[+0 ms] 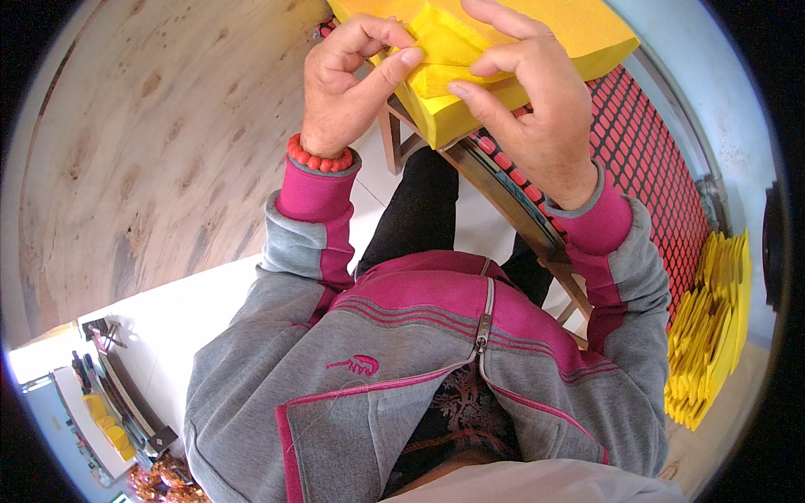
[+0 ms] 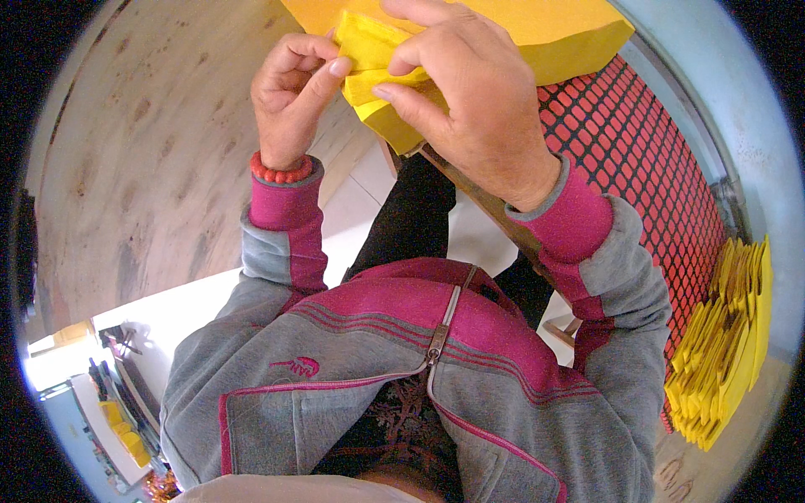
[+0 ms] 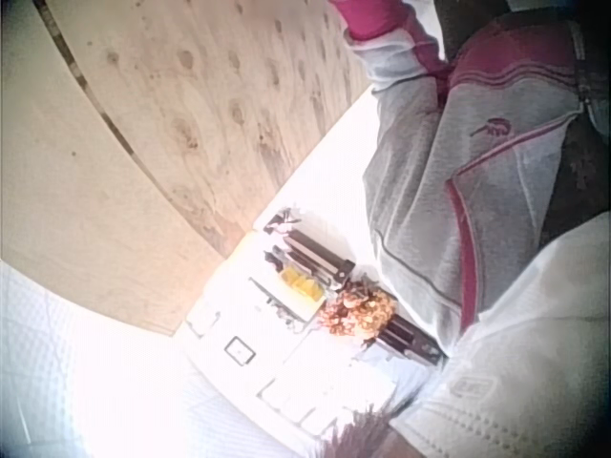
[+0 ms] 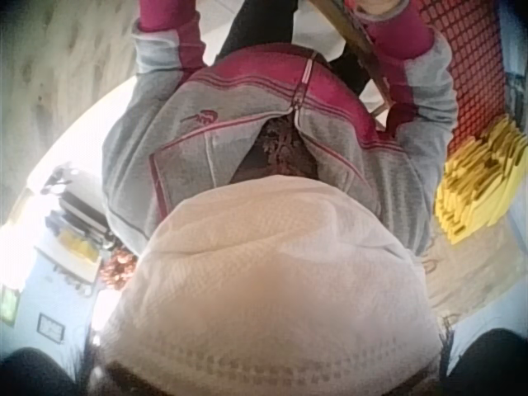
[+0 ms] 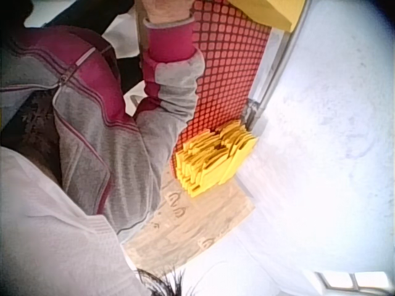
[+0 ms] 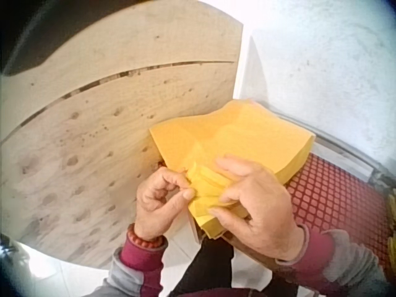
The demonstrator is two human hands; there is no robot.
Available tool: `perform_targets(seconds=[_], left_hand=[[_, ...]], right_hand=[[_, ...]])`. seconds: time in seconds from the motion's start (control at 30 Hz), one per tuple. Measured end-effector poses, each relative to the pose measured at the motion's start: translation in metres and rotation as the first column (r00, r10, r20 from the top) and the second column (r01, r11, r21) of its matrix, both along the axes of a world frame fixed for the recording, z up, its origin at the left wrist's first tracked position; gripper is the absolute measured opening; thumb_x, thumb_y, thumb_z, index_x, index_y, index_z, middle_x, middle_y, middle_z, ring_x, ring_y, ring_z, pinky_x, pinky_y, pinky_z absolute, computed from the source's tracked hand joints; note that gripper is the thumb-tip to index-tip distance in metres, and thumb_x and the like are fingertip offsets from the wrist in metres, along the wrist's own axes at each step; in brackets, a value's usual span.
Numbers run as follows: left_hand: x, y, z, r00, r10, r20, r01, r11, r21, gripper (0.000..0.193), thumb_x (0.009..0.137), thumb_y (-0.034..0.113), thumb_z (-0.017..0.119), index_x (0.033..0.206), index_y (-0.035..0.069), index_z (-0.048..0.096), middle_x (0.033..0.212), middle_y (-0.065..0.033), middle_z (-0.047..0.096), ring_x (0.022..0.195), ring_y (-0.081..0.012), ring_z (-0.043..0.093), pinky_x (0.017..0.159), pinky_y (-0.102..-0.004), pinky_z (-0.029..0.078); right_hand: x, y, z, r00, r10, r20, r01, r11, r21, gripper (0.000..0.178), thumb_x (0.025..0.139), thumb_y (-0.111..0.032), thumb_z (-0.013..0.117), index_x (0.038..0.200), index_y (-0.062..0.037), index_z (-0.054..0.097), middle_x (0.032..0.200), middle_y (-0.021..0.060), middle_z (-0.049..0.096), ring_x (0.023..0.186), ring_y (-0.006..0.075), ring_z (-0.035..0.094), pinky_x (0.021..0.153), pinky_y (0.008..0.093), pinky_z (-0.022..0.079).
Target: The person repeatedly folds yellow paper sheets by hand on a patterned table, pressing creases and stacking the folded pieces. The person handles the sheets one at a time, aligning edges and smoothing folds before placing them into a growing stack.
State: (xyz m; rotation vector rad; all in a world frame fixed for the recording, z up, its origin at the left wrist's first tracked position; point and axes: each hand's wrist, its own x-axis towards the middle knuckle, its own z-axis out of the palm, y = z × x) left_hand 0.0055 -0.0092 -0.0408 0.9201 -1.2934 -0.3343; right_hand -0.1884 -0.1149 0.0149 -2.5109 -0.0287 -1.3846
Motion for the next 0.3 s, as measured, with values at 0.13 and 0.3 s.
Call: perform_targets(seconds=[0.13, 0.3], left_hand=[[0.011, -0.004, -0.008, 0.995, 0.042, -0.092, -0.042, 0.999, 0.000, 0.016, 0.095, -0.004, 0.065, 0.108, 0.002, 0.058, 0.098, -0.0045, 0.068, 0.093, -0.0108, 0.065, 0.082, -0.0233, 0.052], [0.017, -0.005, -0.014, 0.999, 0.019, -0.041, -0.019, 1.000, -0.010, 0.018, 0.095, -0.005, 0.065, 0.109, 0.002, 0.057, 0.102, -0.0059, 0.069, 0.094, -0.0114, 0.065, 0.083, -0.0234, 0.052]], right_hand=[[0.002, -0.002, 0.002, 1.000, -0.003, -0.012, 0.002, 0.994, -0.106, 0.019, 0.079, -0.010, 0.079, 0.090, -0.0024, 0.066, 0.124, 0.0244, 0.066, 0.114, 0.0407, 0.064, 0.100, 0.0462, 0.049], [0.000, -0.005, -0.003, 0.993, -0.037, -0.113, 0.023, 0.992, -0.126, 0.018, 0.081, -0.012, 0.078, 0.093, -0.0039, 0.067, 0.126, 0.0232, 0.065, 0.119, 0.0412, 0.061, 0.103, 0.0486, 0.047]])
